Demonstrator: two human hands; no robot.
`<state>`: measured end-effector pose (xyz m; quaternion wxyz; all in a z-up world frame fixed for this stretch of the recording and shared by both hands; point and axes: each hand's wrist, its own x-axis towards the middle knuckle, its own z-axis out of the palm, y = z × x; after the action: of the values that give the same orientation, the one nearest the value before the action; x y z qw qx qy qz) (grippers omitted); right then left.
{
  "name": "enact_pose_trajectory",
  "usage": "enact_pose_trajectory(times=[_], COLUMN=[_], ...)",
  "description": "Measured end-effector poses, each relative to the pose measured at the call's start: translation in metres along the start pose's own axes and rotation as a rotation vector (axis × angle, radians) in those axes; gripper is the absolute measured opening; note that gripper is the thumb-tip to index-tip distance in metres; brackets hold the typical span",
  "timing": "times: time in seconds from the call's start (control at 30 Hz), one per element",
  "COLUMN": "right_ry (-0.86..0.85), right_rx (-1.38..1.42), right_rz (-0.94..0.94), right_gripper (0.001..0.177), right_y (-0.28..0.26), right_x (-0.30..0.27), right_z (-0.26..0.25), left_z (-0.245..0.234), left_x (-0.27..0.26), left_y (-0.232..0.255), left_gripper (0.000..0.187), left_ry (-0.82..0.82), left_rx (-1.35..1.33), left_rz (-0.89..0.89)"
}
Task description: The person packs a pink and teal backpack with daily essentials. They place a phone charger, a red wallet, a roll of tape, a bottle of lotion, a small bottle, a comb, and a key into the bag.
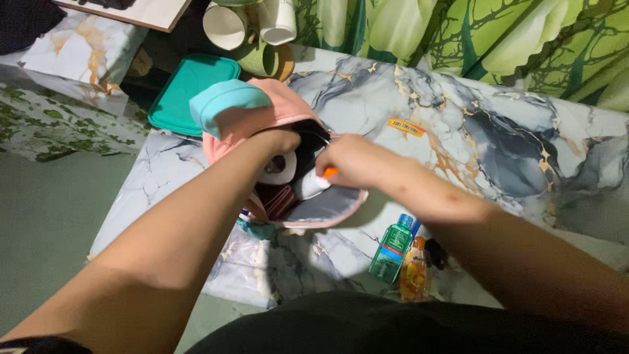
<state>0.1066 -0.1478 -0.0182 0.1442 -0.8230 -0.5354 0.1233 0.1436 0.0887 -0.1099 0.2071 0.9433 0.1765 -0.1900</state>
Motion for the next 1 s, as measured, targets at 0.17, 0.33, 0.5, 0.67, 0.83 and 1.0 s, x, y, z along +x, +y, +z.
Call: enact_pose_trajectory(times=[0.17, 0.33, 0.5, 0.67, 0.83, 1.0], right_ry=[0.082, 0.203, 0.149, 0.170, 0.176, 0.235], right_rx=[0.011, -0.070, -0.005, -0.006, 0.022, 0.049], right_rz=[0.113, 0.092, 0.085, 0.088, 0.207, 0.410], right_gripper=[0.021, 0.018, 0.023, 0.021, 0.024, 0.023], right_y=[-0.018, -0.012, 0.004, 0.009, 0.018, 0.020], right_x=[-0.010, -0.017, -0.026, -0.027, -0.030, -0.038], right_z=[0.018, 0.003, -0.014, -0.013, -0.014, -0.011], left_z=[0.004, 0.000, 0.029, 0.020, -0.015, -0.032], left_x=[-0.002, 0.012, 0.018, 0.023, 0.017, -0.017], left_y=[0.018, 0.022, 0.033, 0.037, 0.047, 0.043], left_gripper=[0.053, 0.052, 0.052, 0.052, 0.053, 0.053], left_ry=[0.114, 0.090, -0.081, -0.042, -0.019, -0.131], left_rx=[0.013, 0.021, 0.014, -0.034, -0.201, -0.365], left_rz=[0.068, 0.084, 0.137, 0.181, 0.292, 0.425])
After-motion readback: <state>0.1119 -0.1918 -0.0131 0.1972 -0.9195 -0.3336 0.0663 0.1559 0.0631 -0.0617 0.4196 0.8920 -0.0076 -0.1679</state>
